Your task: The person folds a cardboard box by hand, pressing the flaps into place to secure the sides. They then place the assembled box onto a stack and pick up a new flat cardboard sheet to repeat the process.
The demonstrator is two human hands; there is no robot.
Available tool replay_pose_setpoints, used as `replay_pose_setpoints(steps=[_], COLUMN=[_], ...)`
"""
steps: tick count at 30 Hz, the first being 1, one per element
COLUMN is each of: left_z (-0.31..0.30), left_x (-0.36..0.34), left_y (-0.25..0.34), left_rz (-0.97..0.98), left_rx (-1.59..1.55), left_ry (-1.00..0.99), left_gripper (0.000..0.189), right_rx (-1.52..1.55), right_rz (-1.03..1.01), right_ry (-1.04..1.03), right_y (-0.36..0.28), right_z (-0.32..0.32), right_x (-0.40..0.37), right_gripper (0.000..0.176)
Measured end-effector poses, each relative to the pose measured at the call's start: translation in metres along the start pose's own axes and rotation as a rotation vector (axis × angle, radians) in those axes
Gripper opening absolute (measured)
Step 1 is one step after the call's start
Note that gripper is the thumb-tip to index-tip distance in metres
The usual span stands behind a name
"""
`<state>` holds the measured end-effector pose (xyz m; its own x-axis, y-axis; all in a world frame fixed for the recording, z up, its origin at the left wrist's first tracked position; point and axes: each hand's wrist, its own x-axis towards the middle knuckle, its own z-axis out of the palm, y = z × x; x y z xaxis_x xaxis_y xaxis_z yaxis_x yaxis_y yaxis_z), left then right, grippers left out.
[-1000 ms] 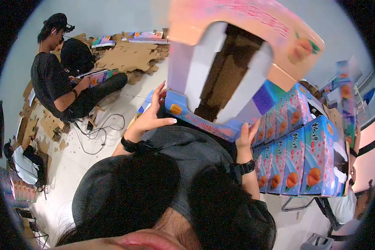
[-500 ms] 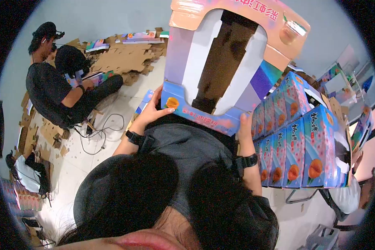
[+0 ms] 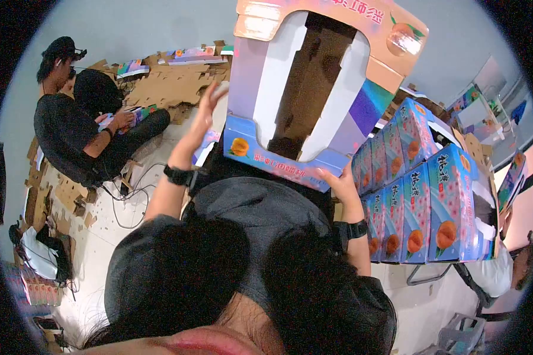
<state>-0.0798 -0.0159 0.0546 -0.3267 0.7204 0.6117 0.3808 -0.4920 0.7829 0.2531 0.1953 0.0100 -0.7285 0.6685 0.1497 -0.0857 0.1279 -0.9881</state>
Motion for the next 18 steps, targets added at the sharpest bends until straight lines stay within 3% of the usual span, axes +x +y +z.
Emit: replay_pose_setpoints(steps=[6, 8, 10, 12, 18], left_z=[-0.011, -0.016, -0.002, 0.023, 0.019], left_x=[0.102, 0.117, 0.119, 0.112, 0.103], left_y=[0.076, 0.073, 0.092, 0.117, 0.112], left_rz=[0.252, 0.039, -0.056, -0.038, -0.02], left_rx=[0.089, 0.12, 0.066, -0.064, -0.149], left_ry=[-0.022, -0.007, -0.007, -0.029, -0.048], left_gripper=[0.086, 0.091, 0.09, 0.082, 0.069], right_rx=[0.016, 0.035, 0.025, 0.029, 0.025], right_rz=[0.012, 0.02, 0.027, 0.071, 0.029], right_ry=[-0.073, -0.062, -0.06, -0.068, -0.025], right_y=[0.014, 0.017, 0.013, 0.009, 0.018], right_z=[-0.01, -0.011, -0.01, -0.011, -0.017], right_x=[-0.001, -0.006, -0.009, -0.009, -0.008], right_gripper=[0.065, 0.065, 0.066, 0.067, 0.063])
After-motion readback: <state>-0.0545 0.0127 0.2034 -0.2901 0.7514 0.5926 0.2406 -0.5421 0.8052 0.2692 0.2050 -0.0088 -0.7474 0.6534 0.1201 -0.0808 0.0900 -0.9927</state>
